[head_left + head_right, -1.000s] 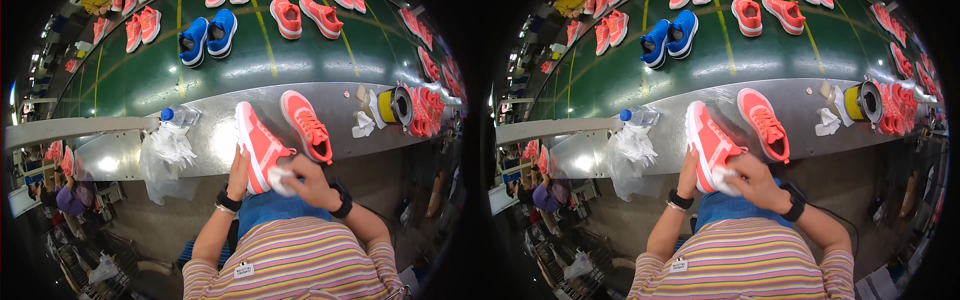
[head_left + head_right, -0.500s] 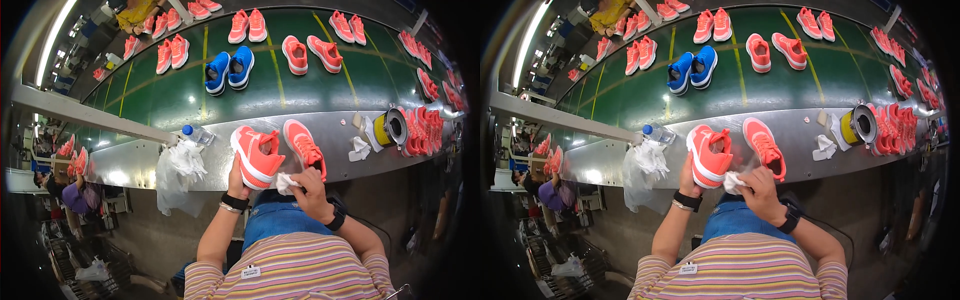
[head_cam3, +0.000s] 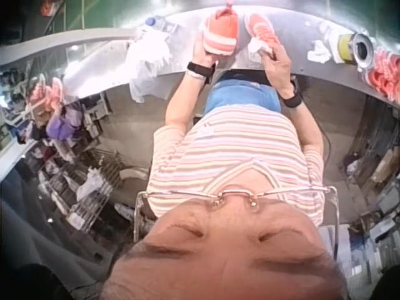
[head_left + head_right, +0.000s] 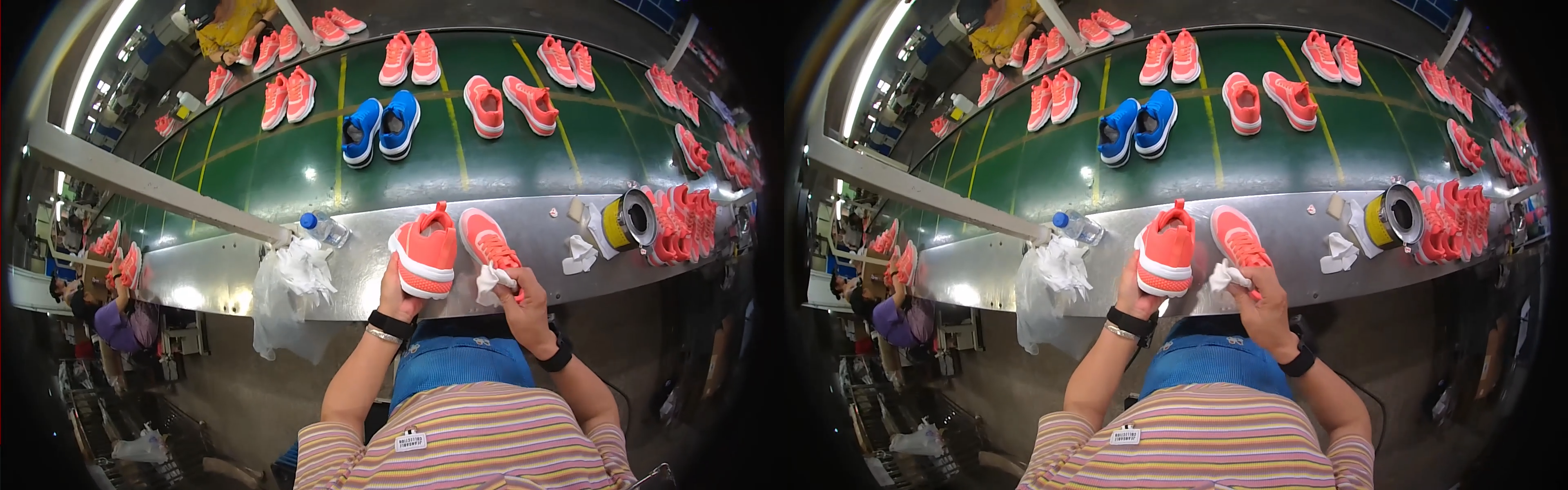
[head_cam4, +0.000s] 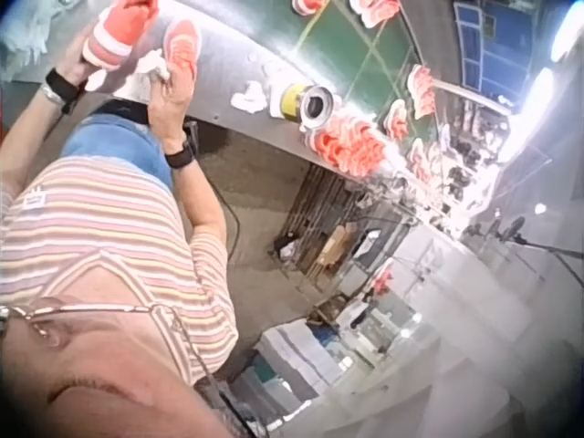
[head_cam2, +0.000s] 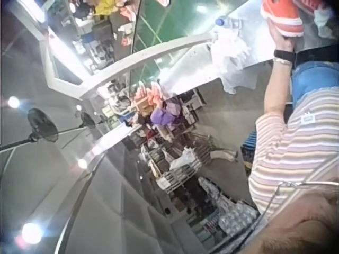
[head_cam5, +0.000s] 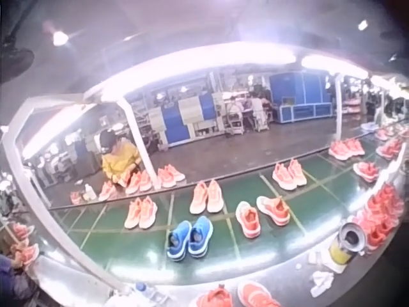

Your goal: Inspecting and cleaning excess glue or spots from sneakers on a factory conveyor belt.

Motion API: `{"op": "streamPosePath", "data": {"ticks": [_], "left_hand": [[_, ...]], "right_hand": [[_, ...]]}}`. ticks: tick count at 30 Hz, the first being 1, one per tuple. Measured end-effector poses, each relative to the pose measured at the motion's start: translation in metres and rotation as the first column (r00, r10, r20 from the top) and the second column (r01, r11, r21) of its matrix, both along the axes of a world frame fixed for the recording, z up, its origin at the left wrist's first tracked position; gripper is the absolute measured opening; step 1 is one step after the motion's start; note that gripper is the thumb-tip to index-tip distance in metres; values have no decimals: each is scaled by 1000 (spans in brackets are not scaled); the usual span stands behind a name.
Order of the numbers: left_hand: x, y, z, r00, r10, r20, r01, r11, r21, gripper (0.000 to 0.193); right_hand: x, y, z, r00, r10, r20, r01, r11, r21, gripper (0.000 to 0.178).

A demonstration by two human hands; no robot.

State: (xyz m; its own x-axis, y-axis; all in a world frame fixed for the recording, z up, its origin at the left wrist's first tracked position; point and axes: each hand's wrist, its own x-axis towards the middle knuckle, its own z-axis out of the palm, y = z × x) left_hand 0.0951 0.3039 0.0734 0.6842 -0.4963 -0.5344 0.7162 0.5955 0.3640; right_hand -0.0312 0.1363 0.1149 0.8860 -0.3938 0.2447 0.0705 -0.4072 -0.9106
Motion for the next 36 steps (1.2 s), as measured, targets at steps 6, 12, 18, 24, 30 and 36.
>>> {"op": "streamPosePath", "data": {"ticks": [6, 12, 18, 24, 30, 36], "left_hand": [[3, -2, 4, 992, -90, -93, 90, 996, -12, 49], [12, -9, 12, 986, -100, -134, 104, 994, 29, 48], [24, -9, 3, 975, -88, -205, 85, 996, -25, 42], [38, -7, 18, 973, -108, -202, 73, 982, -172, 40], [43, -12, 18, 956, -128, -264, 69, 972, -223, 42], [34, 1, -12, 971, -238, 23, 232, 913, -336, 48]], "right_hand": [[17, 16, 5, 999, -12, -35, 16, 994, 106, 17], [41, 24, 14, 998, -58, 28, 51, 977, 205, 14], [48, 8, -33, 998, 50, 35, -37, 950, -311, 19], [26, -36, -22, 964, -184, -194, 216, 963, 159, 15], [45, -27, -1, 965, -259, 48, 211, 870, 446, 19], [41, -110, -71, 862, -505, -41, 498, 860, -109, 28]]}}
